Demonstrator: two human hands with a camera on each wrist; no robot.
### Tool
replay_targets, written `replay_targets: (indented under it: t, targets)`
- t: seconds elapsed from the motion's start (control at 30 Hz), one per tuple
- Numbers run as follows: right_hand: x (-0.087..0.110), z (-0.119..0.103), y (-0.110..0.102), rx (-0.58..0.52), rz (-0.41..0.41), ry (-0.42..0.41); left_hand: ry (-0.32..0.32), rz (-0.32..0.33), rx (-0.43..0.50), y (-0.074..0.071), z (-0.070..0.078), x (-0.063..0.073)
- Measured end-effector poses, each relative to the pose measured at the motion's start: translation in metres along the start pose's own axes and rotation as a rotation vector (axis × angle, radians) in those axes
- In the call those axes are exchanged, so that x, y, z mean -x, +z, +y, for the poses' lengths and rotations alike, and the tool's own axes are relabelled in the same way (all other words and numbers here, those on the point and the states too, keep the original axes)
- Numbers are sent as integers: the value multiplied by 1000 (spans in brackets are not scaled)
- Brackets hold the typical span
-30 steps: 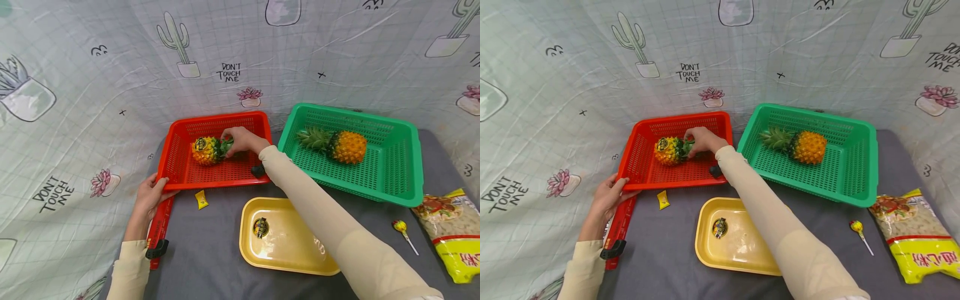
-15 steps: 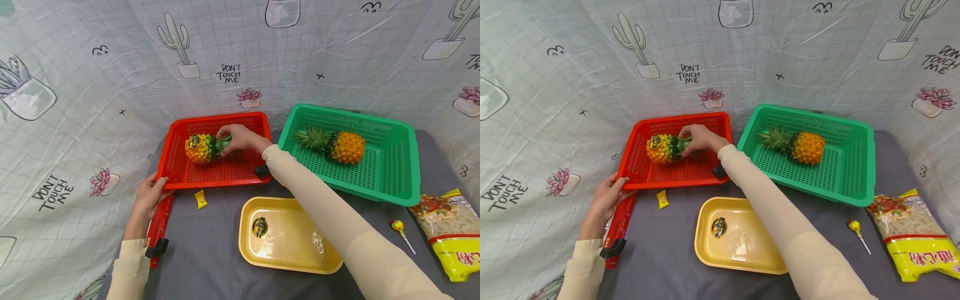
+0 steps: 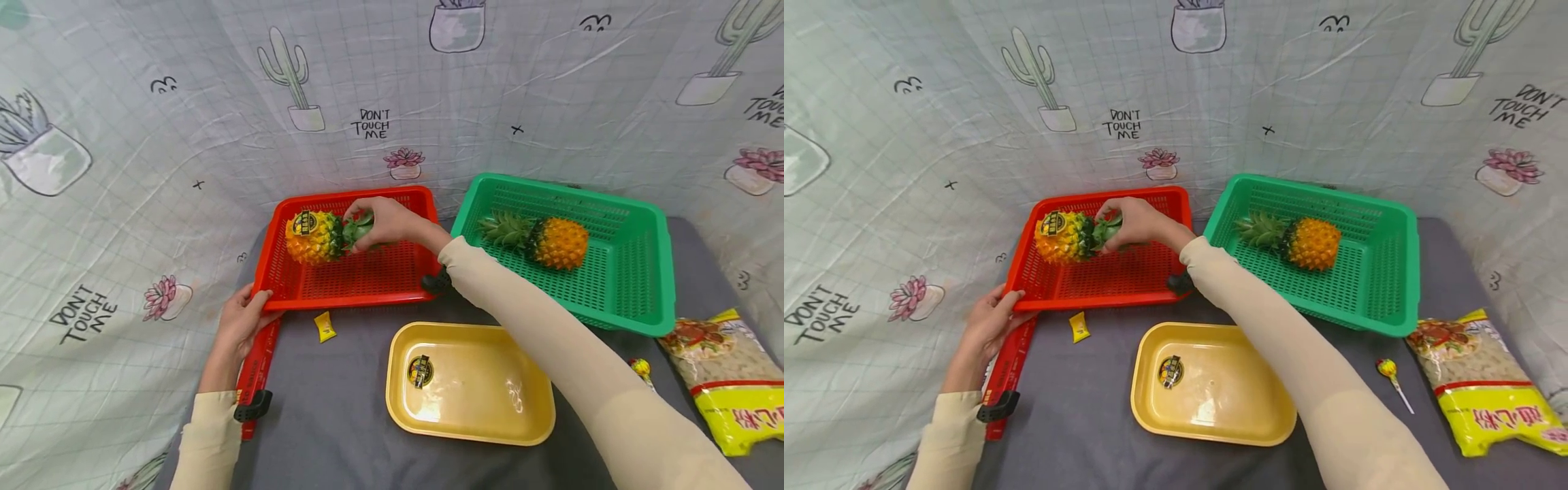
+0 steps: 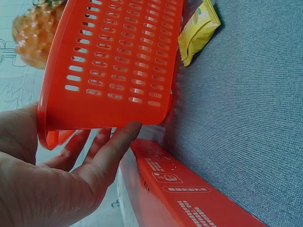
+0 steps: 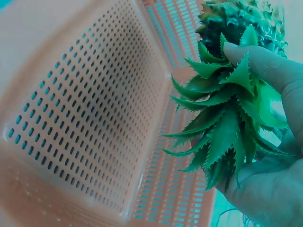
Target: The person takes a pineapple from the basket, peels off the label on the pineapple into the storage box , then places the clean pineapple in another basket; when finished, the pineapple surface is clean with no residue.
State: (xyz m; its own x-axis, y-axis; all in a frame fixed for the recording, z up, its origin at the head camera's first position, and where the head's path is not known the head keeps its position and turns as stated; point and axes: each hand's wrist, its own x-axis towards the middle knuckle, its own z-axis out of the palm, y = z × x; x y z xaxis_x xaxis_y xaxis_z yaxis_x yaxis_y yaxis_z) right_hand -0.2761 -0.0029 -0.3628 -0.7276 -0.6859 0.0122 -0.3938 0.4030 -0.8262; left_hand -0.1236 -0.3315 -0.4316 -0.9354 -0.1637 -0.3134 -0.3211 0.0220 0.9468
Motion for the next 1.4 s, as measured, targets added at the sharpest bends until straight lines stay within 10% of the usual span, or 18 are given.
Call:
replay_targets:
  t: [1.4]
  targets:
    - [77,-35,16,-60,-60,-107,31,-19,30,-2,-7,-2]
